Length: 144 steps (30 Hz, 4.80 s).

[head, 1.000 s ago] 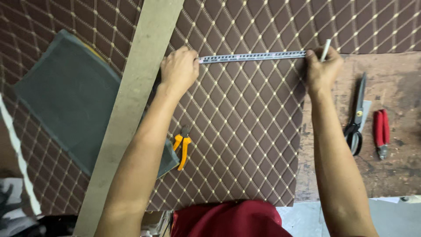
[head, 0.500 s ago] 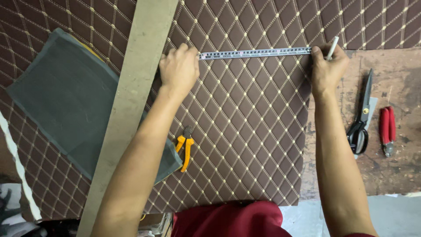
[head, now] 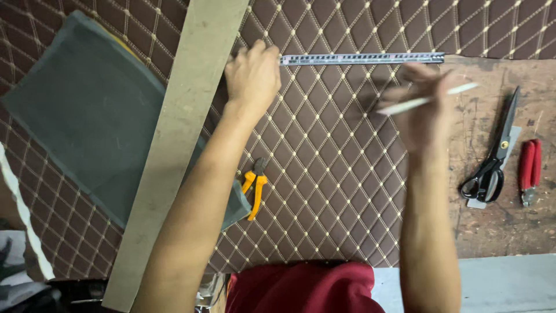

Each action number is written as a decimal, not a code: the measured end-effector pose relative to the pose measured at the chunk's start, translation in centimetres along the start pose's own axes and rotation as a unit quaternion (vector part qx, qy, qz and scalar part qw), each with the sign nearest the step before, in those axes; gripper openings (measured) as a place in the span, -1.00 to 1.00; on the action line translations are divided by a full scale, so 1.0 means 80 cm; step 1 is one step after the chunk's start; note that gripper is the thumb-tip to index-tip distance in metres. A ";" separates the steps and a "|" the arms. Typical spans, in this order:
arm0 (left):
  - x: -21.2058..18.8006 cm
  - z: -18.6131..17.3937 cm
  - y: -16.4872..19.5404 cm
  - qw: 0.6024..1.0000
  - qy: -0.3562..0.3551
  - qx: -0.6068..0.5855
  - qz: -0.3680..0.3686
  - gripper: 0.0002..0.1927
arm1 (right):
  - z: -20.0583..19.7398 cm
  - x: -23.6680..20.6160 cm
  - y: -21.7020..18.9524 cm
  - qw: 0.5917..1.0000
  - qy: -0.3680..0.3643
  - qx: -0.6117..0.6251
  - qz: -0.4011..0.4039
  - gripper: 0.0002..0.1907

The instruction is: The person measures a gray fabric panel with a tape measure, then marks measurement lines on a brown quilted vinyl sheet using a chalk pencil and a long straightedge strip. They reposition the straightedge to mark several lines, then cut along a marked line with scissors and lay the gray panel back on the table.

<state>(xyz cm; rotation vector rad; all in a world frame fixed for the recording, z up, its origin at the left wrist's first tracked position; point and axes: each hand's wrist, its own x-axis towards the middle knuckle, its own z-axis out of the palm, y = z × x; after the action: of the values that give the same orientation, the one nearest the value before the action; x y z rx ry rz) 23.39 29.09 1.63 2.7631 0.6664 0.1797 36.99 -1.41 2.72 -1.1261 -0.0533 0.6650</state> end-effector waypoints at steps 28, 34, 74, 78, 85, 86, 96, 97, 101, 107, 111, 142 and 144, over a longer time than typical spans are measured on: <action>0.004 0.022 -0.014 1.000 0.001 -0.006 -0.003 -0.80 | 0.155 0.056 0.114 0.908 -0.127 -0.381 -0.121 -0.84; 0.004 0.023 -0.016 1.000 0.006 -0.013 0.000 -0.83 | 0.158 0.054 0.114 0.895 -0.118 -0.410 -0.132 -0.85; 0.005 0.031 -0.021 0.998 0.047 -0.020 0.022 -0.81 | 0.151 0.077 0.117 0.922 -0.136 -0.351 -0.095 -0.87; 0.006 0.031 -0.021 1.000 0.015 -0.013 0.007 -0.83 | 0.149 0.079 0.118 0.913 -0.145 -0.357 -0.132 -0.87; 0.006 0.028 -0.019 1.000 0.014 -0.010 0.011 -0.86 | 0.152 0.078 0.107 0.906 -0.159 -0.374 -0.119 -0.87; 0.006 0.028 -0.019 1.000 0.013 -0.010 0.011 -0.84 | 0.153 0.077 0.105 0.906 -0.166 -0.369 -0.125 -0.87; 0.005 0.034 -0.021 1.000 0.011 -0.009 0.012 -0.83 | 0.150 0.078 0.111 0.916 -0.155 -0.352 -0.112 -0.86; 0.006 0.034 -0.021 1.000 0.011 -0.008 0.012 -0.83 | 0.148 0.078 0.111 0.911 -0.153 -0.369 -0.107 -0.87; 0.007 0.031 -0.020 0.999 0.039 -0.003 0.019 -0.80 | 0.145 0.077 0.111 0.926 -0.105 -0.361 -0.032 -0.87; 0.005 0.032 -0.020 1.000 0.018 -0.007 0.013 -0.80 | 0.144 0.074 0.113 0.896 -0.165 -0.395 -0.121 -0.87; 0.004 0.032 -0.020 0.999 0.032 -0.010 0.018 -0.80 | 0.141 0.073 0.114 0.892 -0.182 -0.393 -0.125 -0.88; 0.002 0.014 -0.024 0.997 -0.013 -0.067 0.049 -0.90 | 0.092 -0.026 0.082 0.980 -0.021 -0.199 -0.001 -0.87; -0.007 -0.003 -0.021 0.992 -0.041 -0.115 0.043 -0.88 | 0.061 -0.082 0.065 0.986 0.062 -0.152 0.037 -0.79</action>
<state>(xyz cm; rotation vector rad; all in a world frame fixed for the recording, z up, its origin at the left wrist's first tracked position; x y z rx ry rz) 22.12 30.31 1.29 2.5627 0.4742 0.1504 27.50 0.52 2.36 -1.4683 -0.0072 0.6668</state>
